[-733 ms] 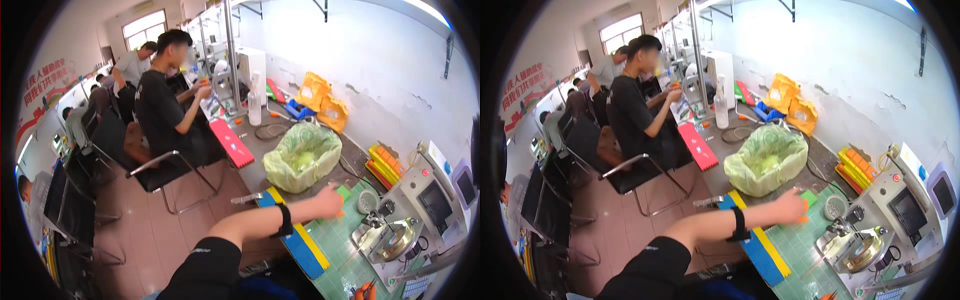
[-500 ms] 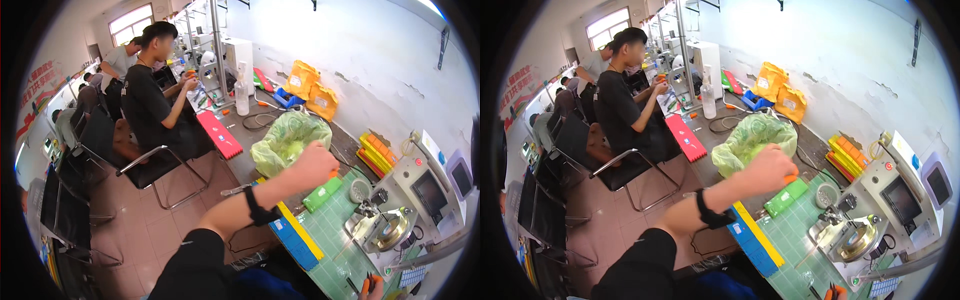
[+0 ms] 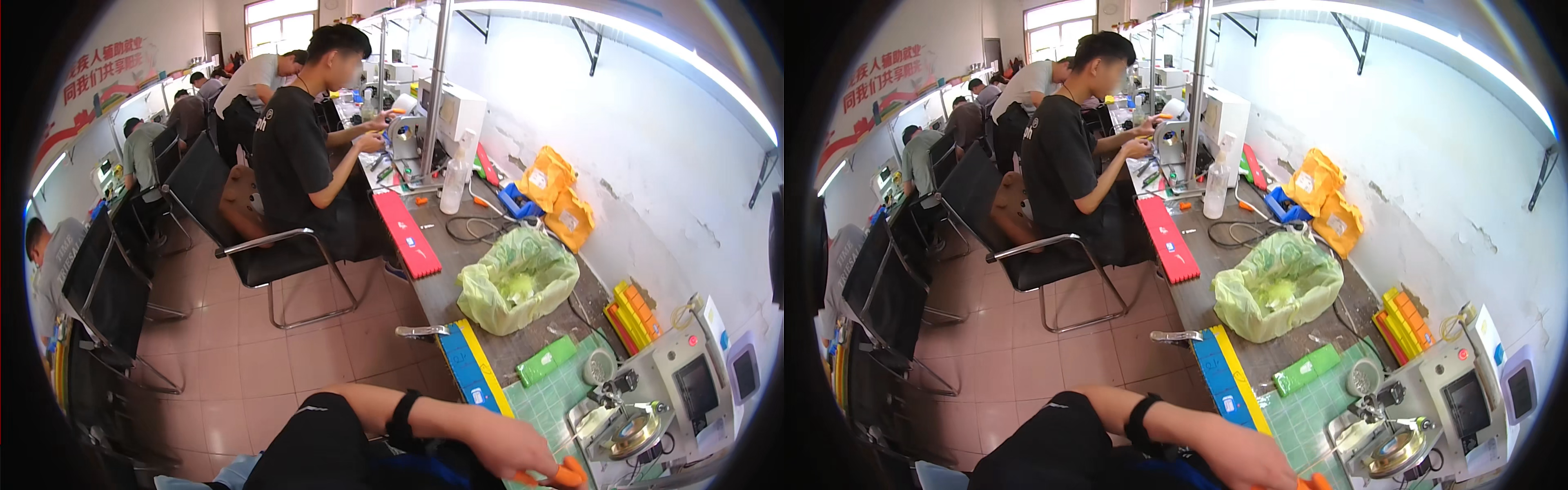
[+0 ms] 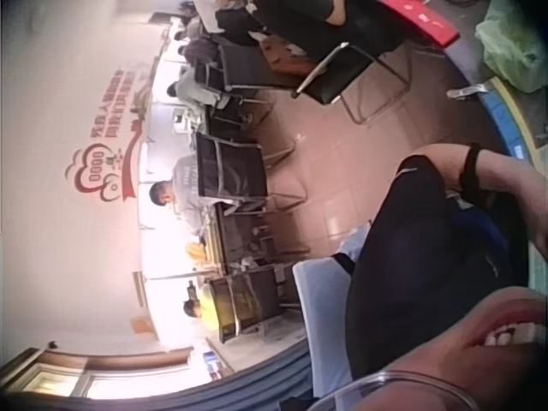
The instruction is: Manually assemble small electronic components and apply adhesive at a workstation.
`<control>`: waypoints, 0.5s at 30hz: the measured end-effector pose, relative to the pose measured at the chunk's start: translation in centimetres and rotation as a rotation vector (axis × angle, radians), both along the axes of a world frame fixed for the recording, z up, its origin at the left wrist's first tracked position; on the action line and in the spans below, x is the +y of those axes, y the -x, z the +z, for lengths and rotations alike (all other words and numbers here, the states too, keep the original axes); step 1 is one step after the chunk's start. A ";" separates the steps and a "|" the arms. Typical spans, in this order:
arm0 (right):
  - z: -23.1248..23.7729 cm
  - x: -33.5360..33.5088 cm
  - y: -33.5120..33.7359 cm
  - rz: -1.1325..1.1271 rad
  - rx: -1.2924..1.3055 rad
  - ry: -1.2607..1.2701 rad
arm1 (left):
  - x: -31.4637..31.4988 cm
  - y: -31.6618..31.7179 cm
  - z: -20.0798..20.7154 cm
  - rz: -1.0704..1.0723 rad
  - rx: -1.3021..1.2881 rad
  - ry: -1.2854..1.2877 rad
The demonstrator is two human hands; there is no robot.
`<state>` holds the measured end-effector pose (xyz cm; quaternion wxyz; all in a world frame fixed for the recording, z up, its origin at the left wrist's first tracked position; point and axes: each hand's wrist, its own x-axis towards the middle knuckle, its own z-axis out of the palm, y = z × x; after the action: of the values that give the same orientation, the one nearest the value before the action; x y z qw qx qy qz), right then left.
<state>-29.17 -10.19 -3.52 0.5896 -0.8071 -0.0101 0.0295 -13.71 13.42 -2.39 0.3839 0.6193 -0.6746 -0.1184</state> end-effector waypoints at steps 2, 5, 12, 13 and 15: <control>0.0 1.7 -1.3 0.085 -0.273 0.147 | 0.0 0.5 0.6 -0.085 0.002 0.155; -0.5 1.8 -2.3 -0.031 -0.208 0.009 | 0.7 0.9 2.3 -0.101 0.163 0.028; 1.0 2.3 -3.9 0.000 -0.121 -0.042 | 1.2 1.7 1.7 0.003 0.156 0.138; 1.0 2.3 -4.2 0.030 -0.273 0.070 | 1.2 1.8 1.9 0.045 0.120 0.223; 0.9 2.7 -4.6 0.068 -0.422 0.182 | 1.2 1.4 1.9 0.130 -0.025 0.323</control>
<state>-24.61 -7.51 -2.65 0.4977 -0.8445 -0.1577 -0.1195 -15.08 14.67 -0.54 0.4767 0.5932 -0.6482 0.0246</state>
